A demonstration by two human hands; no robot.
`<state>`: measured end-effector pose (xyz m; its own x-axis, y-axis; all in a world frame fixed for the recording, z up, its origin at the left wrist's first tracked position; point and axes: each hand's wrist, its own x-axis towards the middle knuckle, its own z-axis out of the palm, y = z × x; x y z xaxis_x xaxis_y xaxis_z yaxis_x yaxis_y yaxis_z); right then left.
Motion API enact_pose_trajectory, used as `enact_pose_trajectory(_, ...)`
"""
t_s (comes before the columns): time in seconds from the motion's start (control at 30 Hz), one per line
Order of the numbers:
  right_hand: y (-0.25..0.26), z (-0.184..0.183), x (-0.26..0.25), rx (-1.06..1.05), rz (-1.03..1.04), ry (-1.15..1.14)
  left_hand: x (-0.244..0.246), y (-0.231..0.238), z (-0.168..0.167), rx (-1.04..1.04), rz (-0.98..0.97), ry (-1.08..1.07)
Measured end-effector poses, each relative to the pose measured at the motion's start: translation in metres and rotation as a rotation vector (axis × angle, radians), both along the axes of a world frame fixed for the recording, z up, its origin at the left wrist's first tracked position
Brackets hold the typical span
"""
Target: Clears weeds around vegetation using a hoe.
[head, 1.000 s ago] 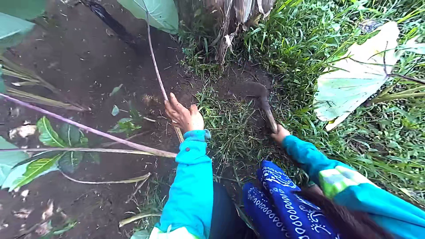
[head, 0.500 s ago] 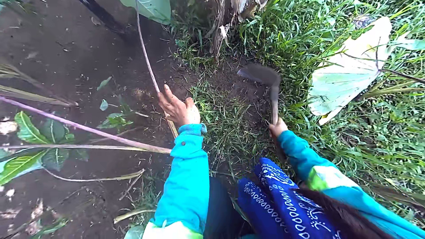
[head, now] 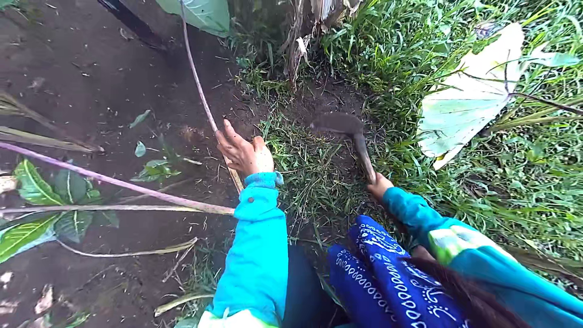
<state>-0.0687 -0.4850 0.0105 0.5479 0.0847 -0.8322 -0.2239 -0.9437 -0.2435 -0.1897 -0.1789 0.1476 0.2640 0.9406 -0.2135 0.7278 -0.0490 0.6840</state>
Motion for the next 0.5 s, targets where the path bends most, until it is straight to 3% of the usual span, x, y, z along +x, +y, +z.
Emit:
enact_pose_trajectory(0.1,-0.006,0.016,0.002,0.074,-0.072,-0.091,-0.001,0.0,-0.001,-0.009,0.003,-0.014)
enact_pose_trajectory(0.17,0.026,0.017,0.01,0.195,-0.326,-0.165,-0.001,-0.004,0.001,-0.021,-0.006,-0.026)
enact_pose_trajectory(0.23,0.077,0.027,0.026,0.228,-0.475,-0.069,-0.004,-0.006,0.004,-0.006,-0.044,-0.006)
enact_pose_trajectory(0.3,0.087,-0.006,0.012,0.248,-0.359,-0.132,-0.003,-0.003,0.002,-0.002,-0.013,-0.005)
enact_pose_trajectory(0.37,0.054,-0.029,-0.018,0.158,0.001,-0.047,-0.004,0.005,0.004,-0.011,0.037,-0.008)
enact_pose_trajectory(0.43,0.025,-0.015,-0.029,0.056,0.204,0.072,-0.007,0.011,0.006,-0.019,0.077,-0.014)
enact_pose_trajectory(0.5,0.022,0.005,-0.019,0.077,0.203,0.073,-0.014,0.01,0.004,-0.019,0.072,-0.026)
